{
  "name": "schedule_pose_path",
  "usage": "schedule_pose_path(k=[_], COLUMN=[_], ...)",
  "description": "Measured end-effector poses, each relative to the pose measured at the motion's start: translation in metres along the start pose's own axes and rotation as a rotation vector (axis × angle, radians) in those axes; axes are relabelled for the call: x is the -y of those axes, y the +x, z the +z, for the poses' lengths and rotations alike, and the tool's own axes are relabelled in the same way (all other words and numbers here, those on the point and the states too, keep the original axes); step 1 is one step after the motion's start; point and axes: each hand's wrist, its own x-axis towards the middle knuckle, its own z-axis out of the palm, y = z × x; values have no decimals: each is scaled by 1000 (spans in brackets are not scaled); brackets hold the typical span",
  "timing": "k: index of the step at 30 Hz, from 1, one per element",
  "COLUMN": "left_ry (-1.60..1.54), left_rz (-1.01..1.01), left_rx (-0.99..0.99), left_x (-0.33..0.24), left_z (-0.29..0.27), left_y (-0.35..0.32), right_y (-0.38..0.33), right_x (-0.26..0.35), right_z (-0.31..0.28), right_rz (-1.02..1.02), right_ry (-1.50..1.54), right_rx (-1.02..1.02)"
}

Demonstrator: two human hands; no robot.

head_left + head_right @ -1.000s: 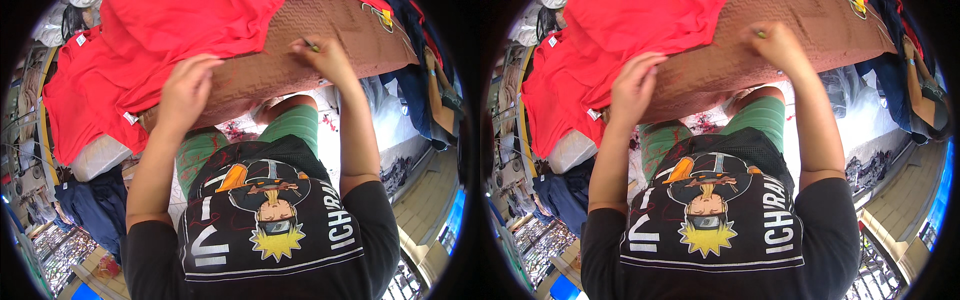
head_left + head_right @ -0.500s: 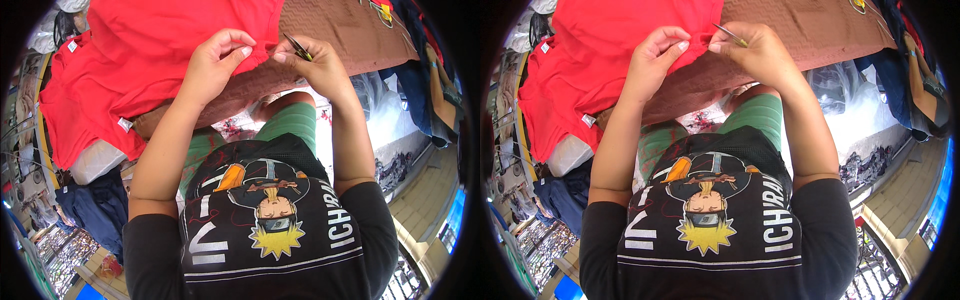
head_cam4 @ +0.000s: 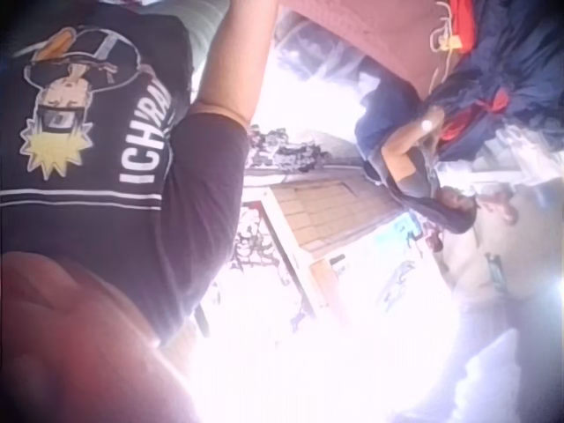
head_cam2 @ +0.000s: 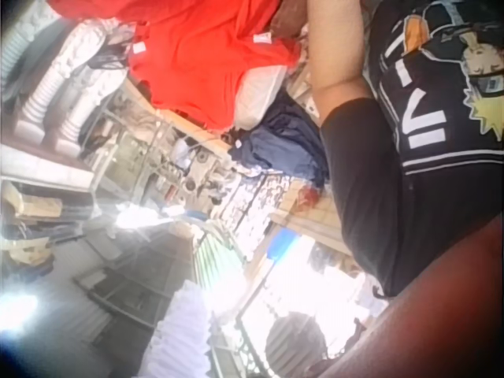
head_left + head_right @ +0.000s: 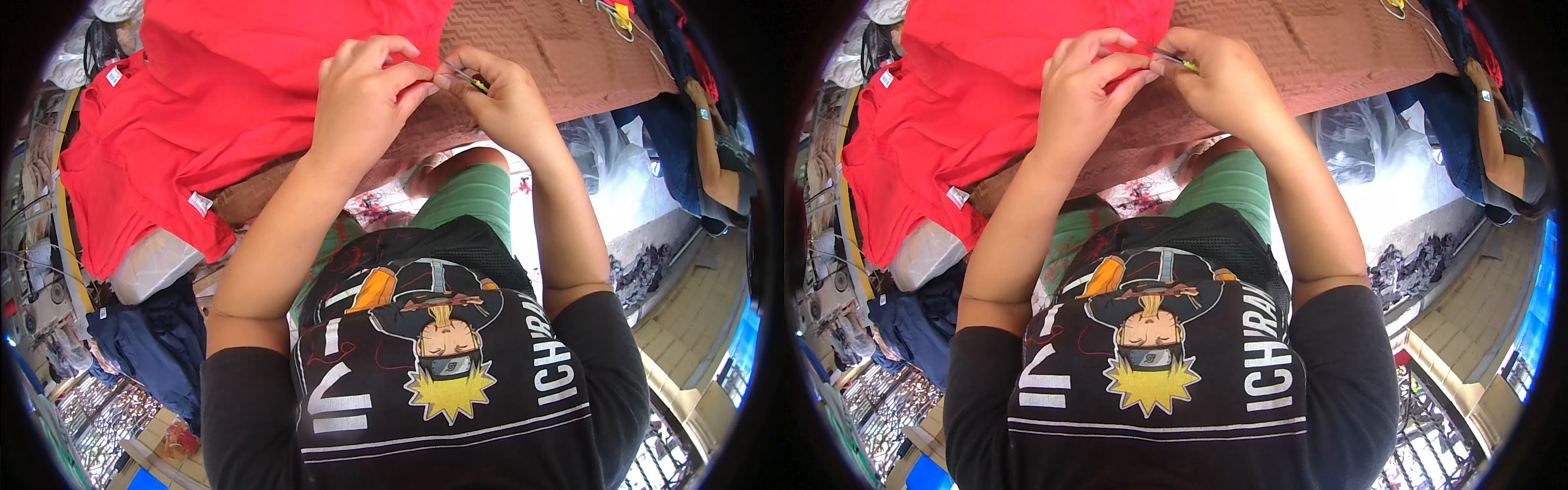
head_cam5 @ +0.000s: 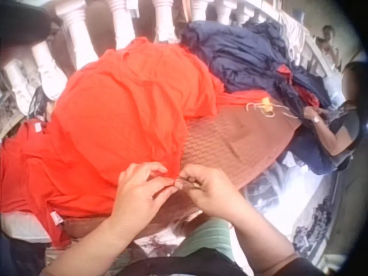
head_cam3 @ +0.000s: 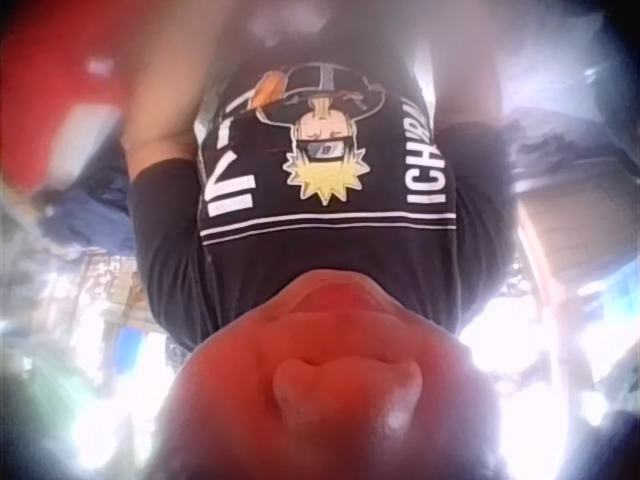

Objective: The person trims loose threads from red shirts using a small pair of thread snips.

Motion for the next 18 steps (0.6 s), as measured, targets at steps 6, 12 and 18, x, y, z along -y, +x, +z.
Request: schedule_pose_path(k=[6,12,18], left_ry=[-253,-439,-702], left_rz=[-348,-574,-597], left_rx=[343,535,623], left_x=[7,22,35], left_z=[14,9,13], left_y=[-10,-2,-1], right_y=[-1,-5,1], right_x=[-2,-1,-8], right_z=[-10,-29,-29], right_rz=[0,-33,-132], right_ry=[-219,-218,-204], right_rx=[101,192,273])
